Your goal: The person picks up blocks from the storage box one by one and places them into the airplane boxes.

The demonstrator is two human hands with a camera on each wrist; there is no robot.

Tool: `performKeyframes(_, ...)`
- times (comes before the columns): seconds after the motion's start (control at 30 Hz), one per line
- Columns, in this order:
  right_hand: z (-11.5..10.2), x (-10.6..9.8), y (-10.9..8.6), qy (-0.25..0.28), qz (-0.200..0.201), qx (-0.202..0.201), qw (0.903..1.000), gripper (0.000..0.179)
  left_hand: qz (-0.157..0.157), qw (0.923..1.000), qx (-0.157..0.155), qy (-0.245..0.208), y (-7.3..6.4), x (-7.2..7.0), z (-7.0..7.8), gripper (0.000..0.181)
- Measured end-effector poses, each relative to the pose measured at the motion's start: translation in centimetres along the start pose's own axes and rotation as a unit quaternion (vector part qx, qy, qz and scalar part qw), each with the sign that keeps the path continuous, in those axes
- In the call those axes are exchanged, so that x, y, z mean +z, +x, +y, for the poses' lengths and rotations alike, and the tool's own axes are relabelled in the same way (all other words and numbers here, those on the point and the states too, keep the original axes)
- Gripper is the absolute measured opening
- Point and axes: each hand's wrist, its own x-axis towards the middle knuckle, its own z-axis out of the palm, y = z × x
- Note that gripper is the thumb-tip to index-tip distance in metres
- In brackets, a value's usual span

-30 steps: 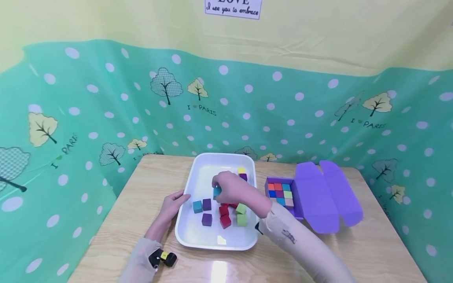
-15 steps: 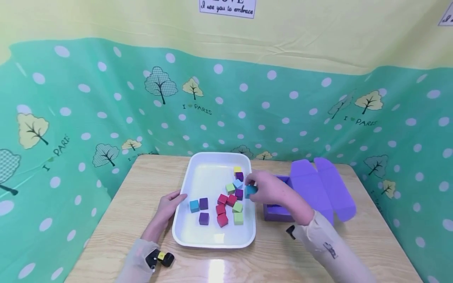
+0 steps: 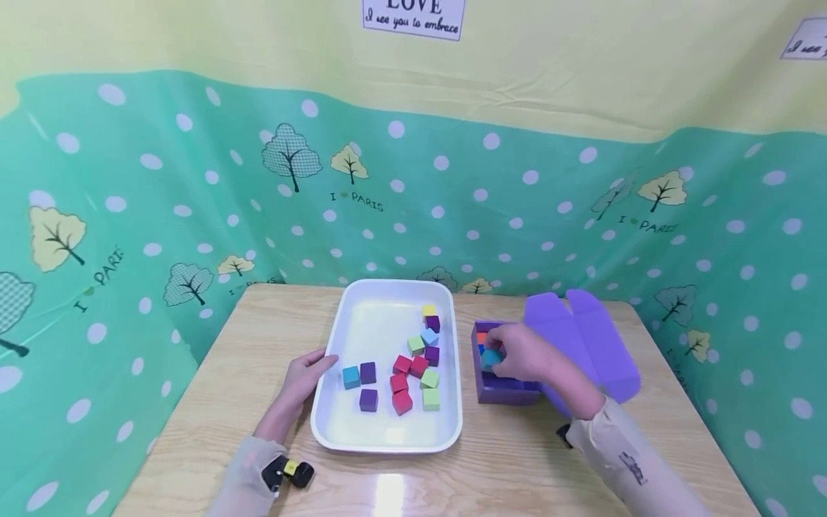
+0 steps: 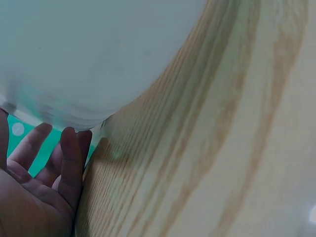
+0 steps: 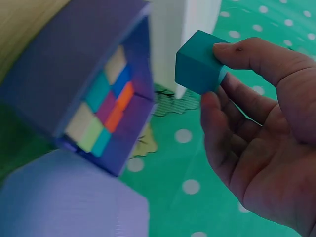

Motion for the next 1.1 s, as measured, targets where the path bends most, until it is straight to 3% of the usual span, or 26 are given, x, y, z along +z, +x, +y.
performKeyframes(0.4,2.2,3.2,0.2,0.005,-0.012,0.046,0.9989,0.029,-0.011,0.9997,-0.012,0.016,-0.6,-0.2,-0.2,0.069)
performKeyframes(0.57,2.4,3.3,0.6,-0.005,0.01,0.044,0.999,0.034,-0.013,0.9998,-0.011,0.012,-0.2,-0.2,0.1,0.069)
performKeyframes(1.1,2.3,3.9,0.9,-0.02,-0.015,0.044,0.9987,0.034,-0.006,1.0,-0.001,0.001,-0.4,0.0,-0.3,0.072)
